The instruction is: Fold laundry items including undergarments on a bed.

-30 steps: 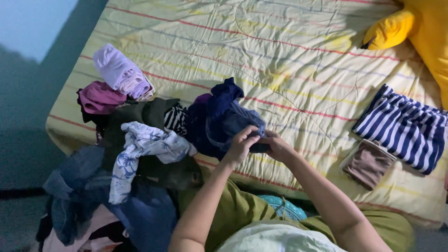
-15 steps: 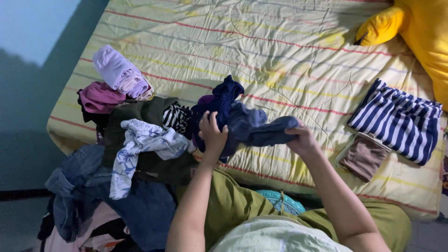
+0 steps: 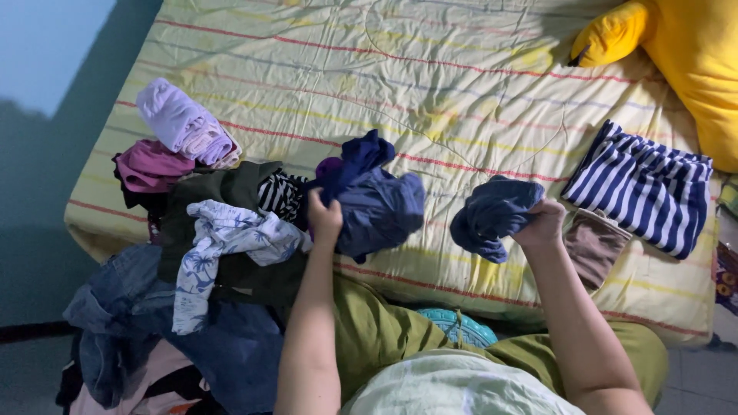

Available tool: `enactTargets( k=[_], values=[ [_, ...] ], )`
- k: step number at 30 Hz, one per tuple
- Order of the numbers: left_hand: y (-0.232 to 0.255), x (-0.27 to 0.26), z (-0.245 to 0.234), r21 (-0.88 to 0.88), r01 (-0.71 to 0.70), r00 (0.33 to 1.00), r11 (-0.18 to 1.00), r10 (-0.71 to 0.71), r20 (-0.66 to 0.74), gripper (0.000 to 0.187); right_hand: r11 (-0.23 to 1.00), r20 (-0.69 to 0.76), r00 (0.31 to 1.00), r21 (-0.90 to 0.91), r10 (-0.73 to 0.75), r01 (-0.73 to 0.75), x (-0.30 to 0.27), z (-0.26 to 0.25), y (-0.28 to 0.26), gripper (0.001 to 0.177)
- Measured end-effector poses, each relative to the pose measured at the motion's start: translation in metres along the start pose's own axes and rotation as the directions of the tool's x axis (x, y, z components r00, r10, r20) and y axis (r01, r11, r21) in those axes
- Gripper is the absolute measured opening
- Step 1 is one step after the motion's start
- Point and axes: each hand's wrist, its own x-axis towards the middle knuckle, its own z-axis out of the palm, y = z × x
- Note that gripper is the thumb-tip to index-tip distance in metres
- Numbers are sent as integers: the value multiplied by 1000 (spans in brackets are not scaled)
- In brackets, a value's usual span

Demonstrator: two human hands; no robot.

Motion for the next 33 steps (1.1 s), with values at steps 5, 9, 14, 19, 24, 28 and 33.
enactTargets(
  k=[5, 9, 14, 19, 24, 28, 33],
  values=[
    [36, 25, -49, -261, -47, 946, 964, -41, -322, 54, 1000, -207, 978, 5, 31, -30, 3, 36, 11, 52],
    [75, 14, -91, 194, -260, 752, 946, 324, -574, 52, 999, -274, 961, -20, 34, -41, 10, 59, 27, 56],
    [111, -19, -74, 328, -547, 663, 770, 638, -391, 48, 991, -322, 945, -91, 61, -95, 10, 75, 38, 67],
    [138, -71, -7, -178, -627, 754, 758, 648, 104, 39, 975, -388, 917, -155, 89, -160, 2, 50, 41, 63],
    [183, -123, 30, -526, -248, 543, 814, 566, 621, 48, 953, -49, 968, -170, 248, -253, -10, 28, 33, 26],
    [164, -115, 55, -445, -197, 450, 874, 484, 750, 39, 890, -187, 952, -350, 241, -294, -14, 66, 22, 25],
    [134, -111, 64, -274, -40, 324, 961, 272, 906, 27, 796, -292, 953, -556, 82, -239, -28, 71, -2, 24]
  ],
)
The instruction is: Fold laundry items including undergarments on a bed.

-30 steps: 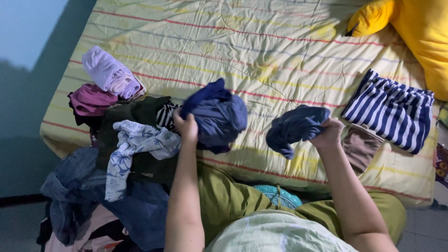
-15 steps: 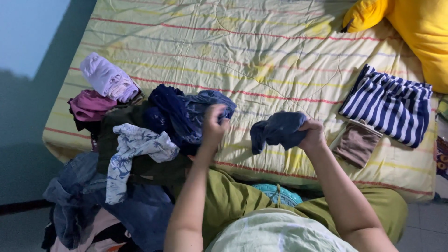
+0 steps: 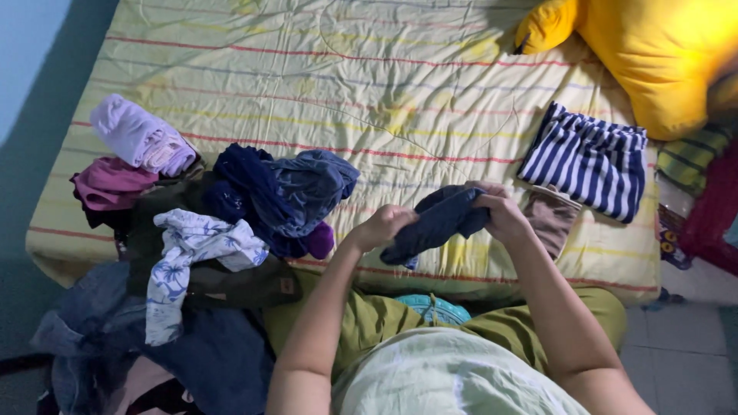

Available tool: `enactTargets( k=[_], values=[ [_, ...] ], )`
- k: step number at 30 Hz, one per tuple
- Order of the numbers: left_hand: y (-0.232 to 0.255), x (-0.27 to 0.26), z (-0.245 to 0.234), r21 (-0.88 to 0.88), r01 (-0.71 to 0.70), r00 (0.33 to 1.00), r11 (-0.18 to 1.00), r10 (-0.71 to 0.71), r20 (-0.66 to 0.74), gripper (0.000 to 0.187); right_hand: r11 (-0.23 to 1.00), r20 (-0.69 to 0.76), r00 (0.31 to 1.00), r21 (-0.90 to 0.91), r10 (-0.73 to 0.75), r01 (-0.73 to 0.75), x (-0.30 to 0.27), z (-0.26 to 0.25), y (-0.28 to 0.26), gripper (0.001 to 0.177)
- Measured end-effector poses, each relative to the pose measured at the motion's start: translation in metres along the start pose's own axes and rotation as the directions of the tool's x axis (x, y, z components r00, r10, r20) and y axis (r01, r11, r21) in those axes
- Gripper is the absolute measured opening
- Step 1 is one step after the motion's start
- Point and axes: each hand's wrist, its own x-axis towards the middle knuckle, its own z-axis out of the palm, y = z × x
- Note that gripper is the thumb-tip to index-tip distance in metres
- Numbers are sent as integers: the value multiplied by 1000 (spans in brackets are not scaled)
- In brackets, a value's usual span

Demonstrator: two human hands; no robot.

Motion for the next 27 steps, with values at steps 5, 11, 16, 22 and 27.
enactTargets(
  k=[5, 11, 16, 22, 27],
  values=[
    [19, -10, 5, 22, 177, 977, 984, -179, 115, 31, 990, -82, 986, -8, -142, 142, -13, 26, -34, 13],
    [-46, 25, 16, 613, 209, 954, 762, -297, 45, 59, 972, 15, 980, -124, -197, 198, -23, 32, -42, 11],
    [-24, 18, 3, 706, 303, 925, 640, -19, -380, 112, 803, 130, 967, -539, -221, 256, -33, 42, -52, 13],
    [34, -1, -8, 654, 350, 731, 671, 241, -638, 84, 409, 12, 979, -907, -204, 96, -39, 61, -61, 23],
    [12, 19, -21, 275, -85, 636, 958, 264, -725, 26, 22, 292, 907, -949, -303, 313, -41, 65, -54, 18]
  ],
)
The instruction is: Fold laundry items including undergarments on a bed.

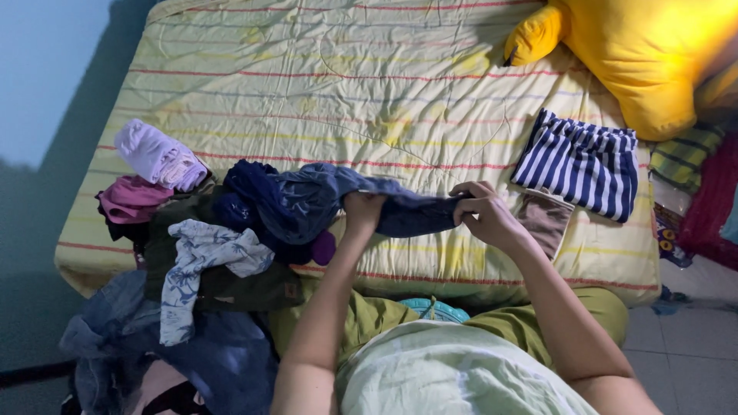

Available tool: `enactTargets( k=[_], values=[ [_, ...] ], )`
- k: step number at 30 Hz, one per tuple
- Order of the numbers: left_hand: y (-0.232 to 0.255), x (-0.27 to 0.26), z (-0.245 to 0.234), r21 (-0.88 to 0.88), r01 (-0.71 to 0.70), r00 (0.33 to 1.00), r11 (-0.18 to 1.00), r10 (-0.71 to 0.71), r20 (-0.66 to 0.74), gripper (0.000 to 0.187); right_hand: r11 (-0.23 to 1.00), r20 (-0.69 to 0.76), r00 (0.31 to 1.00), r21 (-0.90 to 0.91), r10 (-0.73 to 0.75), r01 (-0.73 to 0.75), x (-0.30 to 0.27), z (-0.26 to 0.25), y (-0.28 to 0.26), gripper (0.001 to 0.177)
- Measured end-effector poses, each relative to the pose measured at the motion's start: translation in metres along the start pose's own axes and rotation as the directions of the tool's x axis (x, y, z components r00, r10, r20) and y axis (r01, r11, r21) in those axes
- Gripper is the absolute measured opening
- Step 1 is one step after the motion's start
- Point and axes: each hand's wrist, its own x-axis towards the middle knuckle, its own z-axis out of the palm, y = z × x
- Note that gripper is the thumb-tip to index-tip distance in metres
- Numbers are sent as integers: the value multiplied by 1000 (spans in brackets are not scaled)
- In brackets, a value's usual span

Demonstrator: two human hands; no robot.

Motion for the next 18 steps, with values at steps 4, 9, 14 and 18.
enactTargets(
  k=[4, 9, 14, 18],
  values=[
    [-23, 9, 12, -272, -98, 994, 957, 80, -77, 18, 998, -22, 999, -50, -28, 27, -7, 11, 12, 18],
    [71, -16, -10, -410, -232, 970, 882, 180, -160, 86, 975, 130, 967, -52, 221, -216, -23, 30, 25, 26],
    [126, -35, -23, 121, -462, 866, 879, 476, -153, 103, 949, 158, 936, -58, 315, -310, -33, 36, 18, 36],
    [138, -44, -27, 275, -534, 822, 800, 567, -52, 113, 975, 42, 974, -36, 221, -220, -40, 43, 20, 41]
  ],
)
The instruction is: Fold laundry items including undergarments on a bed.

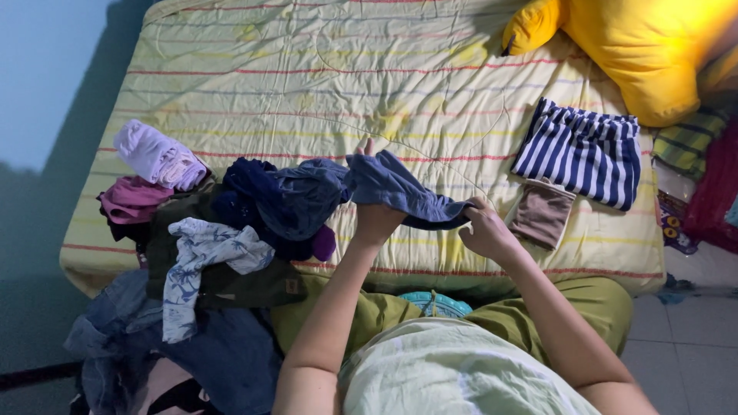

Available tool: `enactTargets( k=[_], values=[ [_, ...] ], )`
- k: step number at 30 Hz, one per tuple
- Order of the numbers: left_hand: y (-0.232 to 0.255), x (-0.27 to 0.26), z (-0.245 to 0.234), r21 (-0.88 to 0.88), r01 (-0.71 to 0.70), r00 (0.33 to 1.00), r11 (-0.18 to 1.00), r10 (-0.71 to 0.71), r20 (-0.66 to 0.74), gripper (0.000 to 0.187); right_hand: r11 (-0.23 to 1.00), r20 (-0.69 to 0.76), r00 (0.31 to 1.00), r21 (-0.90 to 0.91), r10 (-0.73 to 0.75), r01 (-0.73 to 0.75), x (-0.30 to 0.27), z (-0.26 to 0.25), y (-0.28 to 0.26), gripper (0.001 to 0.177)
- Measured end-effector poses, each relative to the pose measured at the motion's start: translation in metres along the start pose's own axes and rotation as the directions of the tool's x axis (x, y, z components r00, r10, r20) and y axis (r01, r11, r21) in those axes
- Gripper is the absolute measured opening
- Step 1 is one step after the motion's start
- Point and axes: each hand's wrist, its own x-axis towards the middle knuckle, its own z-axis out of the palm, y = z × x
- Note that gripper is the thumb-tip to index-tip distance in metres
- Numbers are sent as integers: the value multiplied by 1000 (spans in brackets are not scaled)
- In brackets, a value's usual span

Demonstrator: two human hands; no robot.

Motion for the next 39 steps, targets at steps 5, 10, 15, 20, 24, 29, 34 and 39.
enactTargets(
  k=[5, 10, 15, 20, 24, 29, 34, 39],
  values=[
    [2, -2, 1, -130, 96, 995, 987, -95, 12, 117, 997, -49, 997, 40, 65, -63, 0, 1, 2, 23],
    [-42, -15, 25, -113, 295, 946, 949, -307, -104, 111, 985, -119, 979, -40, 163, -169, 1, 7, 26, 16],
    [-200, -91, 109, -685, 722, 526, 91, -716, 459, 35, 986, -402, 906, -145, -135, 83, 4, -13, 18, 33],
    [-235, -100, 89, -469, 883, 437, 24, -406, 802, 40, 984, -348, 929, -166, -124, 68, 6, -9, 49, 20],
    [-245, -94, 86, -650, 759, 493, 37, -686, 536, 45, 997, -156, 985, -59, -67, 58, -2, -16, 43, 15],
    [-167, -34, 27, -737, 665, 315, -122, -848, 425, 36, 992, 36, 993, -45, -113, 115, -1, -31, -9, 12],
    [-227, -66, 35, -665, 744, 499, 67, -717, 486, 29, 996, 32, 998, -66, -58, 60, 3, -41, -34, 44],
    [-245, -79, 49, 492, 564, 363, 663, -734, 573, 46, 983, -25, 984, -43, -177, 176, 8, -31, -18, 25]
  ],
)
